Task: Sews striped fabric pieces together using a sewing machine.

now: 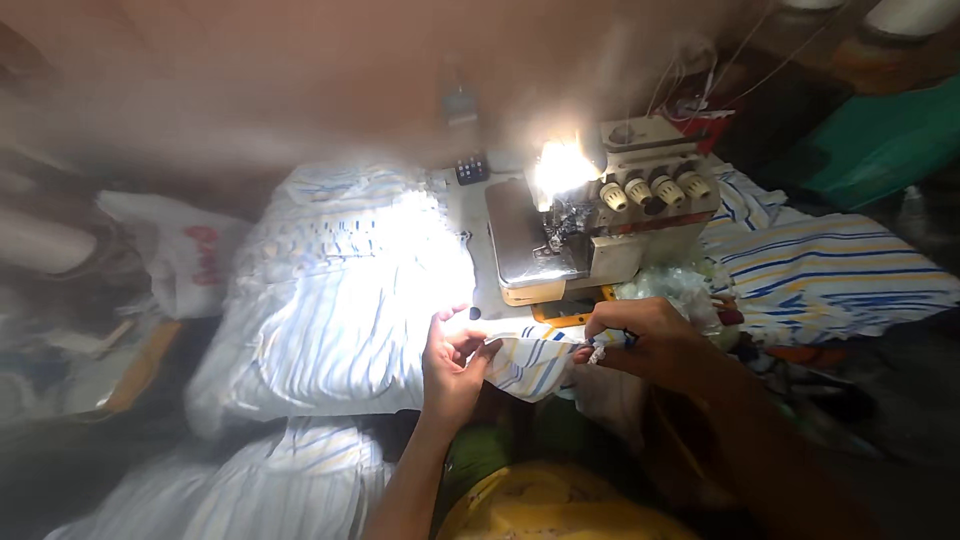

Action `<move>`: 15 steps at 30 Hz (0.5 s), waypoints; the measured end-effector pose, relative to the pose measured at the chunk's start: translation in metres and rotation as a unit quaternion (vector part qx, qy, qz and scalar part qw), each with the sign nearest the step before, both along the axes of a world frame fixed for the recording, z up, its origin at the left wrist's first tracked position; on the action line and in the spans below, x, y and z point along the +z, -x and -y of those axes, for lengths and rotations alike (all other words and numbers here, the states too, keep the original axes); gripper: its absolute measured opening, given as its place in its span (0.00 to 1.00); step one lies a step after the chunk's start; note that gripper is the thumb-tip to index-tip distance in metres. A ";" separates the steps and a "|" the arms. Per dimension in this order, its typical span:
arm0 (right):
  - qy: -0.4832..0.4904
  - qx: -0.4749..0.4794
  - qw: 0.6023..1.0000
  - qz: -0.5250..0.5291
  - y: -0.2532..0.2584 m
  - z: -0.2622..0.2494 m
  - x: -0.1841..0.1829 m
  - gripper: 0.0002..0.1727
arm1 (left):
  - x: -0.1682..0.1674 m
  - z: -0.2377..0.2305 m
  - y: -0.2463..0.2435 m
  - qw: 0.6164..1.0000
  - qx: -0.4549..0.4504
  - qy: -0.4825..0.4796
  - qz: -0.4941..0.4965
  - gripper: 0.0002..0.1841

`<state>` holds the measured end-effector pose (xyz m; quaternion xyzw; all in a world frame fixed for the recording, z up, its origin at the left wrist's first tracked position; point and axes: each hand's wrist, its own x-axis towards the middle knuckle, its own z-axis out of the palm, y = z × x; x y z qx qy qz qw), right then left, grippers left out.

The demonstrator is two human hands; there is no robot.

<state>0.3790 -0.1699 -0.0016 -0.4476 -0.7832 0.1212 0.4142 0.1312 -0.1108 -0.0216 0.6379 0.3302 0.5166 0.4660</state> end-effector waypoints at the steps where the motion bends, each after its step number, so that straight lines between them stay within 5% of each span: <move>1: -0.001 -0.002 1.000 0.001 0.000 0.000 0.000 0.17 | 0.001 0.000 -0.001 1.000 0.021 0.012 0.010 0.27; 15: -0.030 0.000 0.999 0.011 0.014 -0.018 -0.014 0.21 | 0.000 -0.001 0.023 0.996 -0.045 0.055 -0.057 0.15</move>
